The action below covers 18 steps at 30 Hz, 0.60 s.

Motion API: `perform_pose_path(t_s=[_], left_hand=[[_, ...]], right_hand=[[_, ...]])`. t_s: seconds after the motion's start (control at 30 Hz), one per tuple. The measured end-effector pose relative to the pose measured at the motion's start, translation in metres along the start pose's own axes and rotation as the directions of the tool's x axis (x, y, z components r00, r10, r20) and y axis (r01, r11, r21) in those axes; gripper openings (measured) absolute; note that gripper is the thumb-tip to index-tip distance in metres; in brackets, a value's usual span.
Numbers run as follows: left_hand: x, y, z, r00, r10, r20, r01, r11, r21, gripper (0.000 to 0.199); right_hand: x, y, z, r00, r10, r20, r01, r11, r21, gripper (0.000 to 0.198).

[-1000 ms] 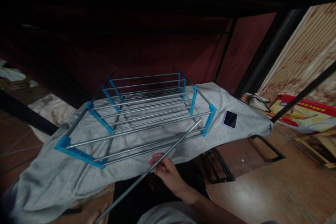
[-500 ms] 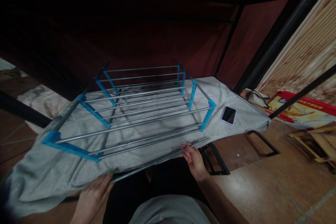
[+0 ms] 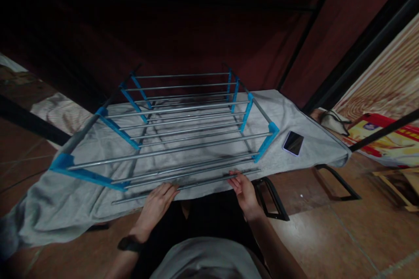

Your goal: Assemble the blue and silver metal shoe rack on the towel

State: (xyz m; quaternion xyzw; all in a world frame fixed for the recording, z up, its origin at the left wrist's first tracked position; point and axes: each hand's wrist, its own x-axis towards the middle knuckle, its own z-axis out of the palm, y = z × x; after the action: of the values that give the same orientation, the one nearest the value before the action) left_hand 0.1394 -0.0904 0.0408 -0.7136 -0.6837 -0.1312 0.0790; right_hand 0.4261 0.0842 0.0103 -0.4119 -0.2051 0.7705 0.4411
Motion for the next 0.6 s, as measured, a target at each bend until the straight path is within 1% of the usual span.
perform_pose_path(t_s=[0.13, 0.27, 0.37, 0.47, 0.53, 0.6], left_hand=[[0.002, -0.007, 0.013, 0.999, -0.032, -0.005, 0.032, 0.999, -0.013, 0.03], [0.004, -0.009, 0.021, 0.999, -0.042, -0.009, 0.042, 0.999, -0.034, 0.032], [0.008, -0.009, 0.021, 0.998, -0.049, -0.026, 0.048, 0.998, -0.042, 0.034], [0.011, -0.009, 0.02, 0.999, -0.048, 0.002, 0.048, 0.997, -0.061, 0.035], [0.012, -0.011, 0.02, 0.998, -0.052, 0.027, 0.054, 0.995, -0.079, 0.034], [0.011, -0.012, 0.02, 0.998, -0.054, 0.035, 0.057, 0.994, -0.092, 0.034]], right_hand=[[0.004, -0.013, -0.021, 0.997, 0.078, -0.03, -0.081, 0.991, -0.104, 0.01], [0.003, -0.025, -0.034, 0.997, 0.082, -0.005, -0.082, 0.985, -0.154, 0.013], [0.005, -0.032, -0.035, 0.999, 0.031, -0.034, -0.035, 0.991, -0.13, 0.021], [0.01, -0.035, -0.034, 0.996, -0.013, -0.085, 0.005, 0.995, -0.101, 0.028], [0.013, -0.035, -0.033, 0.995, -0.015, -0.101, 0.006, 0.996, -0.092, 0.029], [0.015, -0.034, -0.032, 0.994, -0.022, -0.106, 0.011, 0.995, -0.102, 0.025]])
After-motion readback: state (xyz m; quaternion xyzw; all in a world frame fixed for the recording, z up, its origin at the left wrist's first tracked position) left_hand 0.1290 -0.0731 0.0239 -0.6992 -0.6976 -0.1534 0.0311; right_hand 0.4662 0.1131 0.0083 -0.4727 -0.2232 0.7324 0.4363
